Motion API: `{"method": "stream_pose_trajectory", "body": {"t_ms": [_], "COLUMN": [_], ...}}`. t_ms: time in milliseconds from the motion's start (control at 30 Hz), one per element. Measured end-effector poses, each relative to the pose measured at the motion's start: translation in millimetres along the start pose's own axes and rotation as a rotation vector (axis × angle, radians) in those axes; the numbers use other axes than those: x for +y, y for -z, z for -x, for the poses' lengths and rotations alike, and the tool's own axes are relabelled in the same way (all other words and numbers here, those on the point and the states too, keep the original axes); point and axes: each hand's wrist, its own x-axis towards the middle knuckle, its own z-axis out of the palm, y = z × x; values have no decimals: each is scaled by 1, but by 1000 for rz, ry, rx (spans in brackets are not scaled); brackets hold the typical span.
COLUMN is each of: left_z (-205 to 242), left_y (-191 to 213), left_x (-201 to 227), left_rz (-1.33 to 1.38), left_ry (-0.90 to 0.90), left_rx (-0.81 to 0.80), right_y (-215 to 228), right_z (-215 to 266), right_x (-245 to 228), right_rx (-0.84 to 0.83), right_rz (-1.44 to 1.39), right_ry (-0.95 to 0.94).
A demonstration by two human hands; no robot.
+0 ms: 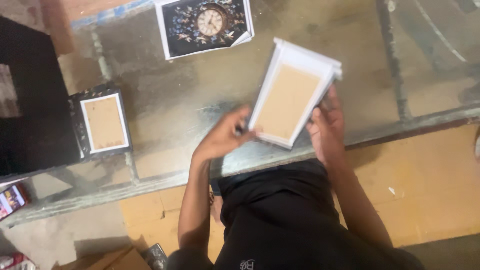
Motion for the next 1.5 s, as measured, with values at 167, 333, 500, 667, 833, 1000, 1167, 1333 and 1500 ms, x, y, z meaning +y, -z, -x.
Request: {"method": "stream_pose_trajectory", "body": {"t_ms": [167,333,500,667,833,1000,1167,1333,1500], "left_z": [3,-7,-5,-5,-4,-3,-2,1,8], "left_y": [-32,-59,-67,-72,-74,-73,-71,-55,-25], "left_x": [-17,-29,-27,-24,-13,-18,-30,-29,-36], "left_rz": [146,597,831,869,927,973,1007,894,574], "left_ry": [42,82,47,72,82,149,119,188,242], "left_rx": [33,398,580,695,755,768,701,575,386], "right_y": [-4,-18,-7,-5,-10,-14,-17,-20,-14], "right_z": [-11,-7,-11,-12,-16,-17,-17,-23,-30], "right_x": [-4,-6,11,0,-14,-24,-25,-27,-30], "right_rx": [-143,-249,-106,-87,-166,-198,-228,-249,-307], "right_rz": [519,412,366,478,494,610,559,595,686], "right_ry": [63,1,142,3,-66,-38,-60,-39,-98]}}
